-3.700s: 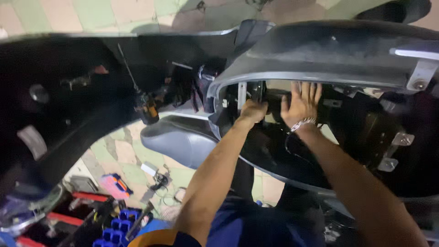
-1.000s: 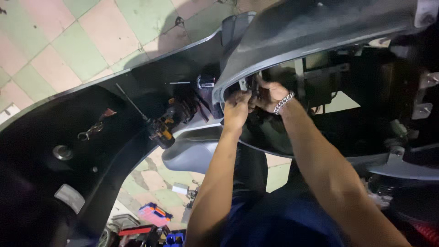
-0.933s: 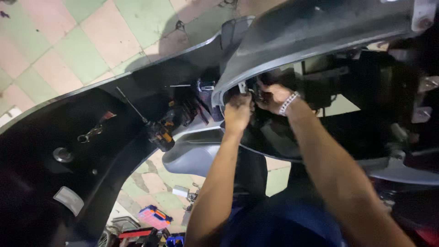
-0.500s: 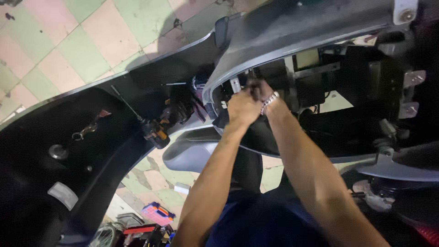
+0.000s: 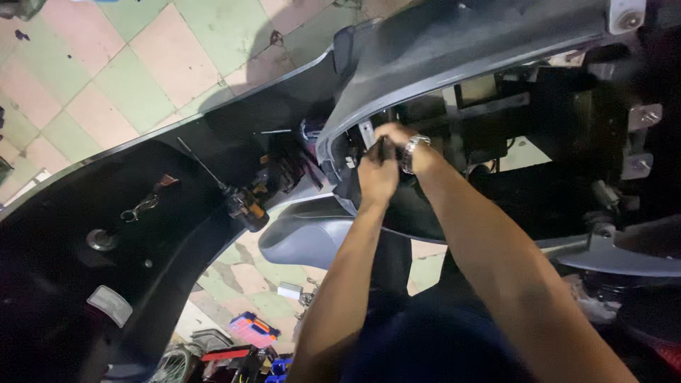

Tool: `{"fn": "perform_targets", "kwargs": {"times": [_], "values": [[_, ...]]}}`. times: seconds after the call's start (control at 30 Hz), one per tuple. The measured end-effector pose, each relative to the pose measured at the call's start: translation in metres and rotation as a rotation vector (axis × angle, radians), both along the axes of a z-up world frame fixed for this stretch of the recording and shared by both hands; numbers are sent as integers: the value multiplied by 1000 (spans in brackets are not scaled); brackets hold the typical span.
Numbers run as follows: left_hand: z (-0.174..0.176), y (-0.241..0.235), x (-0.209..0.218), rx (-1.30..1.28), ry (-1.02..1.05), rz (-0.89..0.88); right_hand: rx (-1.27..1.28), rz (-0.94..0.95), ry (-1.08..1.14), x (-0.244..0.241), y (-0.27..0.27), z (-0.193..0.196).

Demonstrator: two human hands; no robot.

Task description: The person works on the internal components of a scooter's rear body panel, using both hands to manipulate wires and mechanical parts within the exposed chassis. The camera shakes significantly as the person reaches into the compartment to adjust the assembly.

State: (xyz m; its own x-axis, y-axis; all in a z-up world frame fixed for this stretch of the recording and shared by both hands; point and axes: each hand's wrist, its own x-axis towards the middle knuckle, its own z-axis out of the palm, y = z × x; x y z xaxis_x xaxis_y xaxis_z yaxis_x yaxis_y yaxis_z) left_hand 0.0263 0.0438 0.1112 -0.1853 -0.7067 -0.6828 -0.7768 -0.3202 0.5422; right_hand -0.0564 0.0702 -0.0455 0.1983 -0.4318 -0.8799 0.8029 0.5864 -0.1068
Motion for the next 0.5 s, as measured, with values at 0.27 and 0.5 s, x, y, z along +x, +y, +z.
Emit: {"fn": "perform_targets", "kwargs": {"times": [0.27,0.5], "values": [[22,-4,-10,-32,-126,-207,65,134,54,-2,24,8],[-22,37,27,106,-133,-162,129,611,402,22,47,-22]]}}
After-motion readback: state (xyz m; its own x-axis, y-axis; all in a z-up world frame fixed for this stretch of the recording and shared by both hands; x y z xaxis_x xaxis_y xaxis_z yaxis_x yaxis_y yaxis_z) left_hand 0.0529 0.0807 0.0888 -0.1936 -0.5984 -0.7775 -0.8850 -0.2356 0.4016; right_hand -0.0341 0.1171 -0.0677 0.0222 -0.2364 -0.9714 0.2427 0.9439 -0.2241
